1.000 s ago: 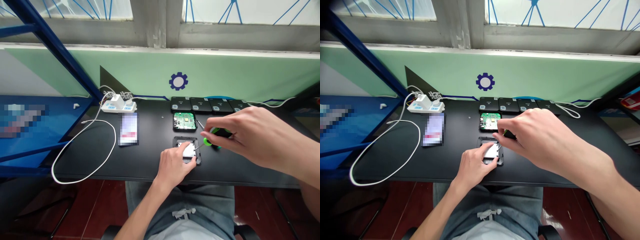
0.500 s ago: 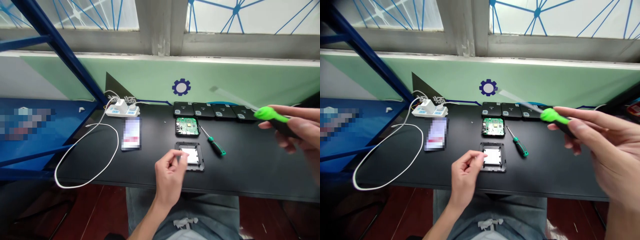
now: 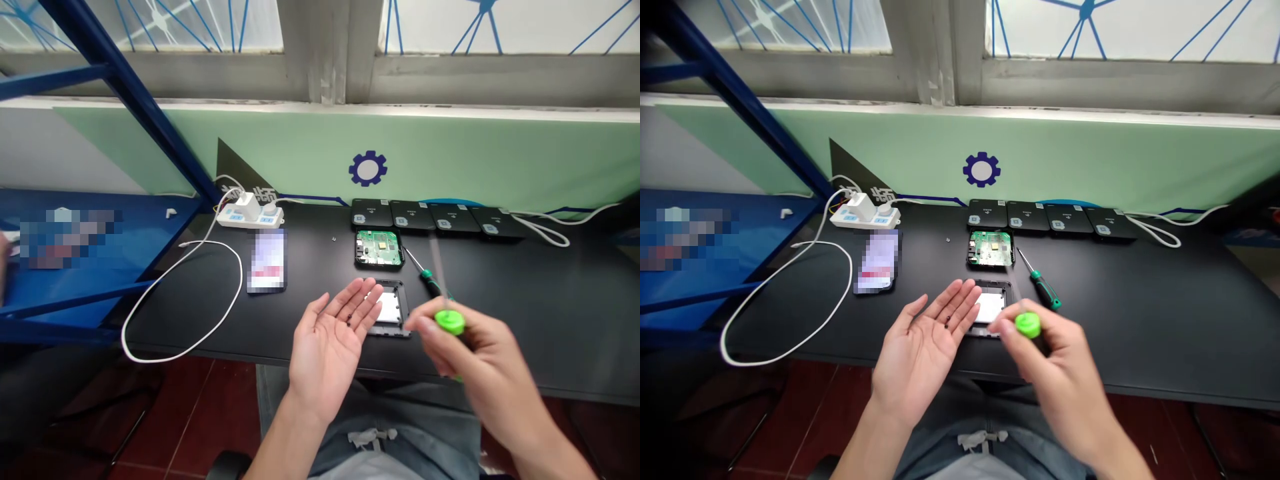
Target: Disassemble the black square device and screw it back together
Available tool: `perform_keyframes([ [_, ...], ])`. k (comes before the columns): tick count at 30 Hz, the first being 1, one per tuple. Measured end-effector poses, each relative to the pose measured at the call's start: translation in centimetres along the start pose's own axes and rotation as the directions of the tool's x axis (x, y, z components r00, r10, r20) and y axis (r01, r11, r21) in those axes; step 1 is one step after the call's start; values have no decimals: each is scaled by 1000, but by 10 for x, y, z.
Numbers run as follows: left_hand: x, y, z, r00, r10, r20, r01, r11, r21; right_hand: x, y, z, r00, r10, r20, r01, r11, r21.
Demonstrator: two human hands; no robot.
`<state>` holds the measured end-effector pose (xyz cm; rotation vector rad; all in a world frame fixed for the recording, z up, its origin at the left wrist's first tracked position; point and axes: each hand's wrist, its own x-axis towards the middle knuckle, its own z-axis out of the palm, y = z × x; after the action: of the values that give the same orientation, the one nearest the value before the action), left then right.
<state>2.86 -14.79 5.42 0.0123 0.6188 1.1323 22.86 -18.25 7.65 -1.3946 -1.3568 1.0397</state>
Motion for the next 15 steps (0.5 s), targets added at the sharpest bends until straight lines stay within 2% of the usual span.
perform_keyframes([
  [1, -1, -1, -1, 1000, -1, 25, 0, 1000, 20, -2, -2, 12, 998, -53, 23, 54, 996, -71],
  [3, -3, -2, -3, 998, 1, 57, -4, 998, 62, -2, -3, 35, 969, -239, 67, 248, 941, -228],
  [5, -5, -3, -6, 997, 9, 78, -18, 993, 115, -1, 2, 54, 908, -410, 88, 407, 809, -425],
  [6, -7, -3, -7, 996, 16, 87, -28, 989, 147, 0, 6, 61, 880, -464, 96, 444, 736, -512],
  [8, -9, -3, -10, 994, 33, 100, -53, 978, 204, -1, 13, 71, 853, -511, 107, 460, 638, -617],
  [15, -18, -2, -19, 978, 103, 179, -141, 966, 216, -11, 16, 86, 836, -532, 131, 445, 520, -729],
])
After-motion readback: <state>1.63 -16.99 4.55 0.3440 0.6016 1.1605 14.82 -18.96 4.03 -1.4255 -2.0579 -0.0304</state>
